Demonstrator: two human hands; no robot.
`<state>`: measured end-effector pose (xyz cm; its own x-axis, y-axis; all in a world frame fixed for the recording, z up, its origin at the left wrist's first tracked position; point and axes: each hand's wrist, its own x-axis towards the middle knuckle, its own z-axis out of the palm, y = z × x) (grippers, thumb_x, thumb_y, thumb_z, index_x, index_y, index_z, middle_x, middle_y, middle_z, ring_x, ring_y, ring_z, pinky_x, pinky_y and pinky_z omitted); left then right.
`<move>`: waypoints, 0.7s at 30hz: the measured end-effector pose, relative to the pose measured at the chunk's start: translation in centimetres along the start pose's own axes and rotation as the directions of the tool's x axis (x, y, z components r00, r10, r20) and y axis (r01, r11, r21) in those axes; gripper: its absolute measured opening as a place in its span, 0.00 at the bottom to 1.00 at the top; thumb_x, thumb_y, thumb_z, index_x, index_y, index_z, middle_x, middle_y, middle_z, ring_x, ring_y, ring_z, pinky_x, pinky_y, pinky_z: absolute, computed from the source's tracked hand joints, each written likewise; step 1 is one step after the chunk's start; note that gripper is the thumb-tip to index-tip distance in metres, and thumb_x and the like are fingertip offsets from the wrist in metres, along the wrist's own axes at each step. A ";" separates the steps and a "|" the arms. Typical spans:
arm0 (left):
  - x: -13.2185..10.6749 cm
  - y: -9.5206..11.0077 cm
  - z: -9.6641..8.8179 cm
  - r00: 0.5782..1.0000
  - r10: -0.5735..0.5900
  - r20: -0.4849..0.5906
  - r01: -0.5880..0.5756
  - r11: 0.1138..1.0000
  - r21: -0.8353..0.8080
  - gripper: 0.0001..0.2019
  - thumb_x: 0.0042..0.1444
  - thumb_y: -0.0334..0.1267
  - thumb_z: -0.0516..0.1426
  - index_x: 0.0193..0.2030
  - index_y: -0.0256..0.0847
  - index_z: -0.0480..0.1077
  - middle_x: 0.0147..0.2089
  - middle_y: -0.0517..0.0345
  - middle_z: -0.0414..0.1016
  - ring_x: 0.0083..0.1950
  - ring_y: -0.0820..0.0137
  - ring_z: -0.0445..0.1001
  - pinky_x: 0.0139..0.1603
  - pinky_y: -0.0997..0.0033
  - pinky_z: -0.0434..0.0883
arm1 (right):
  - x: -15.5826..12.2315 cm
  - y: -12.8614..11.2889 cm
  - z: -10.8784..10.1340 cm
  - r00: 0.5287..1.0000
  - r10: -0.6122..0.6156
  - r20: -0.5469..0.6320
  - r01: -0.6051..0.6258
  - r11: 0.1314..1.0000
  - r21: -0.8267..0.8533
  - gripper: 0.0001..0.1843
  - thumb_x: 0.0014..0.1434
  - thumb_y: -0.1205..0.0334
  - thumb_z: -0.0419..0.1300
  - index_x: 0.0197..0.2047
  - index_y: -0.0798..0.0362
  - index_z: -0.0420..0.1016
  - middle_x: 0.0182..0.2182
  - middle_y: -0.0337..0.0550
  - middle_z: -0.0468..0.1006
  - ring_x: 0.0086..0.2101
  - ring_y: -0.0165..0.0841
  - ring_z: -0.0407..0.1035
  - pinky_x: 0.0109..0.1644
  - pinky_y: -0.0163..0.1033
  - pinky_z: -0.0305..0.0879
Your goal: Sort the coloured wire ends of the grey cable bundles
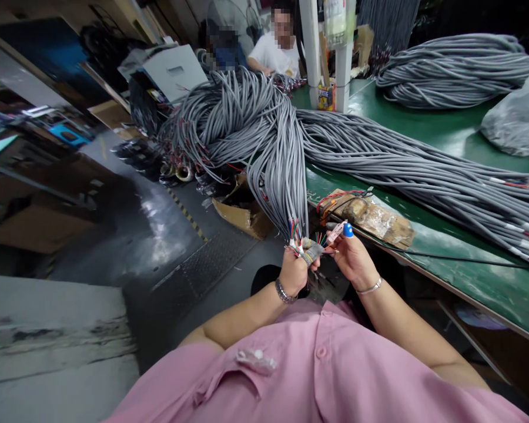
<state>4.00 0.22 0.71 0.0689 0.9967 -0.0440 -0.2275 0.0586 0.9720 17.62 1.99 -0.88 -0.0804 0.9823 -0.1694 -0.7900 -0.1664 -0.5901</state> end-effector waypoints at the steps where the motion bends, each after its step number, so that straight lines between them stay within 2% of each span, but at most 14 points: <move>1: 0.0 0.0 0.0 1.000 0.003 -0.004 -0.003 1.000 0.008 0.15 0.48 0.47 0.63 0.24 0.38 0.66 0.18 0.63 0.67 0.18 0.78 0.62 0.18 0.77 0.59 | 0.0 -0.1 0.1 1.000 0.012 -0.002 -0.012 1.000 -0.009 0.17 0.51 0.47 0.69 0.32 0.52 0.76 0.28 0.38 0.78 0.26 0.28 0.69 0.29 0.34 0.68; 3: 0.0 0.1 0.0 1.000 -0.002 -0.016 0.002 1.000 0.020 0.16 0.49 0.48 0.63 0.23 0.38 0.67 0.18 0.63 0.67 0.18 0.78 0.62 0.18 0.77 0.60 | 0.0 -0.3 0.1 0.999 0.037 -0.008 -0.038 0.999 -0.015 0.16 0.52 0.49 0.69 0.31 0.53 0.75 0.26 0.37 0.76 0.26 0.28 0.68 0.29 0.33 0.68; 11: -0.1 0.1 -0.1 1.000 -0.002 0.009 0.001 0.996 0.094 0.15 0.49 0.46 0.63 0.22 0.38 0.67 0.18 0.62 0.67 0.19 0.78 0.63 0.20 0.77 0.61 | -0.4 -0.9 -0.2 0.994 0.109 0.012 -0.109 0.992 0.067 0.11 0.55 0.53 0.68 0.37 0.51 0.77 0.30 0.38 0.79 0.29 0.29 0.70 0.32 0.35 0.69; 17: 0.0 -0.2 0.0 1.000 0.020 0.013 -0.022 0.991 0.131 0.15 0.51 0.46 0.62 0.22 0.38 0.68 0.18 0.62 0.67 0.19 0.78 0.64 0.20 0.77 0.61 | 0.0 -0.4 -0.3 0.997 0.081 -0.011 -0.079 0.989 0.127 0.07 0.54 0.58 0.68 0.35 0.51 0.78 0.31 0.38 0.80 0.30 0.29 0.71 0.33 0.35 0.68; 21: 0.0 -0.2 -0.1 0.999 0.026 0.025 -0.030 0.986 0.161 0.15 0.51 0.45 0.62 0.22 0.38 0.68 0.18 0.62 0.67 0.19 0.78 0.64 0.21 0.77 0.62 | 0.0 -0.1 -0.4 0.997 0.076 0.025 -0.079 0.988 0.131 0.08 0.54 0.57 0.68 0.36 0.50 0.78 0.31 0.37 0.80 0.30 0.29 0.71 0.34 0.35 0.69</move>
<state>3.94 0.19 0.47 0.0868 0.9961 -0.0127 -0.0699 0.0188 0.9974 17.91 2.01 -1.15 -0.1554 0.9686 -0.1941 -0.8541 -0.2304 -0.4663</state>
